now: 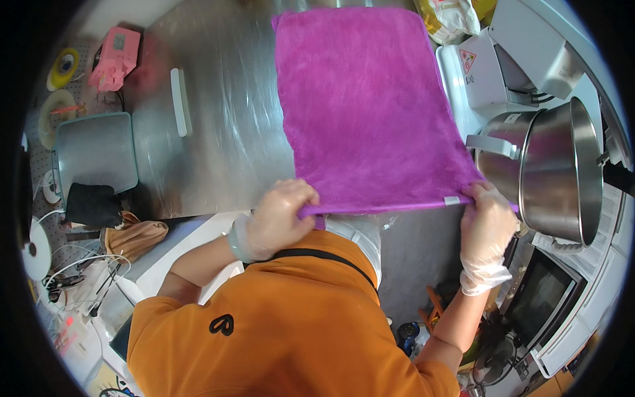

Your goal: The person organizes orange sphere-shaped ingredients on a metal counter by hand and moves them onto a tray. The person wipes the metal counter by hand and then retrieves a purple cloth from a shelf, placing it over a tray of pastries.

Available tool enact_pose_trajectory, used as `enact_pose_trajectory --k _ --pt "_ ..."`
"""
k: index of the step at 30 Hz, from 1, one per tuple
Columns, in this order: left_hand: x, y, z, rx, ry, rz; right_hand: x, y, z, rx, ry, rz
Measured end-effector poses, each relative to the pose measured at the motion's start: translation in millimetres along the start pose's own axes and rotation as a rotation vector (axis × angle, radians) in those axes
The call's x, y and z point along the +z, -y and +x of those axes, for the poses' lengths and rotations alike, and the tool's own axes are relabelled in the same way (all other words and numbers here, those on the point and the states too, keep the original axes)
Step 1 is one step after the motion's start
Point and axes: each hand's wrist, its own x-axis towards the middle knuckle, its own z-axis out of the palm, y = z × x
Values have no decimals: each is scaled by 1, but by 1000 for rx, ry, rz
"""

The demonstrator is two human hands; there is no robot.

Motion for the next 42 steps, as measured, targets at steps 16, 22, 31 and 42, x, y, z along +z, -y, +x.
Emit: enact_pose_trajectory --k 16,22,31,42 --pt "-153 42 193 250 -710 515 41 44 302 -120 -305 33" --pt "-84 124 133 -99 -374 383 113 7 258 81 24 -60" --pt "-39 186 105 -568 -268 -38 191 -52 243 370 172 43" --pt "-56 203 123 -392 -443 -420 197 -58 272 256 96 128"
